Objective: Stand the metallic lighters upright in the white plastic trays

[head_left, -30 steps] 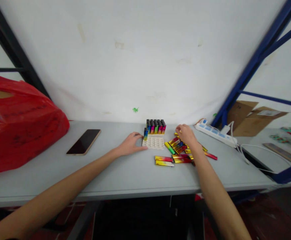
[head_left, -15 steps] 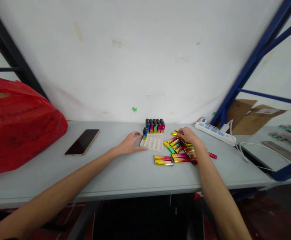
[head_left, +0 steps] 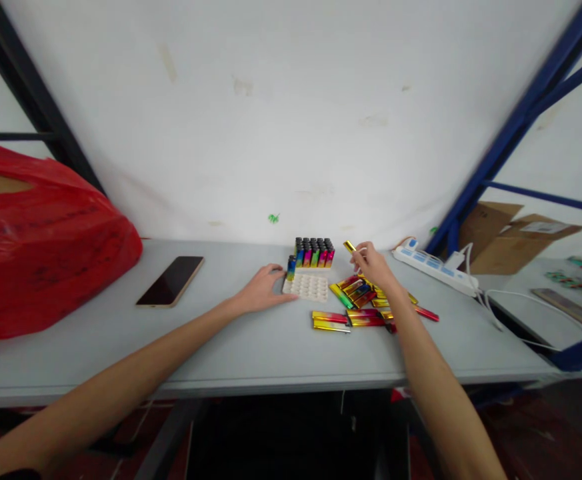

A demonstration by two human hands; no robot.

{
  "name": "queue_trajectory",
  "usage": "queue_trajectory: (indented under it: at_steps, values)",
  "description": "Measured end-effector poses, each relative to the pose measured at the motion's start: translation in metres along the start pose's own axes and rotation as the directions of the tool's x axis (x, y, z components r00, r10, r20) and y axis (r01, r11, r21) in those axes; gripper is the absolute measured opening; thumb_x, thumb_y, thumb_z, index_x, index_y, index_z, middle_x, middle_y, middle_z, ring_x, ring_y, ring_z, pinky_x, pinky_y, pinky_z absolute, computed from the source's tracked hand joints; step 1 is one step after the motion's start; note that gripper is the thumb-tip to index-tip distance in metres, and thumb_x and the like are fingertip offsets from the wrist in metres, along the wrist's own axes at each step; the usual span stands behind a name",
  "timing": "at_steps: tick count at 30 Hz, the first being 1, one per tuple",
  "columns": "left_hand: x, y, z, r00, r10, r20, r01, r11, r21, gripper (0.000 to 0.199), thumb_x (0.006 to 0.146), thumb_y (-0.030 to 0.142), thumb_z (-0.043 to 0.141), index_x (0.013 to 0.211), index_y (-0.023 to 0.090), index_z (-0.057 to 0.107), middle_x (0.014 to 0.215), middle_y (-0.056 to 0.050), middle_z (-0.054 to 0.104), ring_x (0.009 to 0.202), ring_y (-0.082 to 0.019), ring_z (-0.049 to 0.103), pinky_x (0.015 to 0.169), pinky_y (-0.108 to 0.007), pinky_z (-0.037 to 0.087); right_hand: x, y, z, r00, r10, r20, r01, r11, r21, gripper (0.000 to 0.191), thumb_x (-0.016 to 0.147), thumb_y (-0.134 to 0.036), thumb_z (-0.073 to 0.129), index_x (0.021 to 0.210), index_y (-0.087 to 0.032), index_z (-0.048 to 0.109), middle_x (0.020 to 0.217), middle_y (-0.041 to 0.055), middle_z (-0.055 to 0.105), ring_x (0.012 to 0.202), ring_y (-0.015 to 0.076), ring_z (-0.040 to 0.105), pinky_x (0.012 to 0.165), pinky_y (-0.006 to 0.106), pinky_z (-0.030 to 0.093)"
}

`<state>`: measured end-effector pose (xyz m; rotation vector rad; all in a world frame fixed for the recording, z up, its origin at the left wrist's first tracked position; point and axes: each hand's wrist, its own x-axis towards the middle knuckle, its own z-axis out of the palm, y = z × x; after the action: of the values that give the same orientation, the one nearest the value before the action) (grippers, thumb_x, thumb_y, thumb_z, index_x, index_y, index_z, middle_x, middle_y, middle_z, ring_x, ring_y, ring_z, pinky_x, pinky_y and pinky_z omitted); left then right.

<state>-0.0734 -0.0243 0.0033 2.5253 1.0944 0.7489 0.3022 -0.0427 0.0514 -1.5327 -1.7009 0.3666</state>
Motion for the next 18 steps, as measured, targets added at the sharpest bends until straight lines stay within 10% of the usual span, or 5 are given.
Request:
queue_trajectory:
  at_steps: [11,18]
  values:
    - [-0.001,0.005,-0.001,1.000,0.005,-0.015,-0.004,1.000,0.023,0.075,0.092,0.082,0.081,0.136,0.022,0.081,0.152,-0.020,0.072,0.141,-0.044,0.068,0.128,-0.056,0.052,-0.005,-0.048,0.039,0.993,0.076,-0.087,-0.016,0.837,0.547,0.068,0.071,-0.084,0.091,0.078,-0.024,0.060,0.067,-0.0058,0.053,0.061,0.0123,0.047,0.052,0.025,0.040]
    - [-0.002,0.008,0.000,1.000,-0.010,-0.018,0.011,0.999,0.047,0.072,0.093,0.078,0.082,0.136,0.021,0.080,0.150,-0.019,0.073,0.140,-0.041,0.069,0.128,-0.052,0.053,-0.018,-0.064,0.043,0.990,-0.023,0.140,-0.102,0.578,0.810,0.060,0.078,-0.078,0.095,0.101,-0.027,0.073,0.108,0.0056,0.082,0.104,0.0243,0.074,0.091,0.040,0.064]
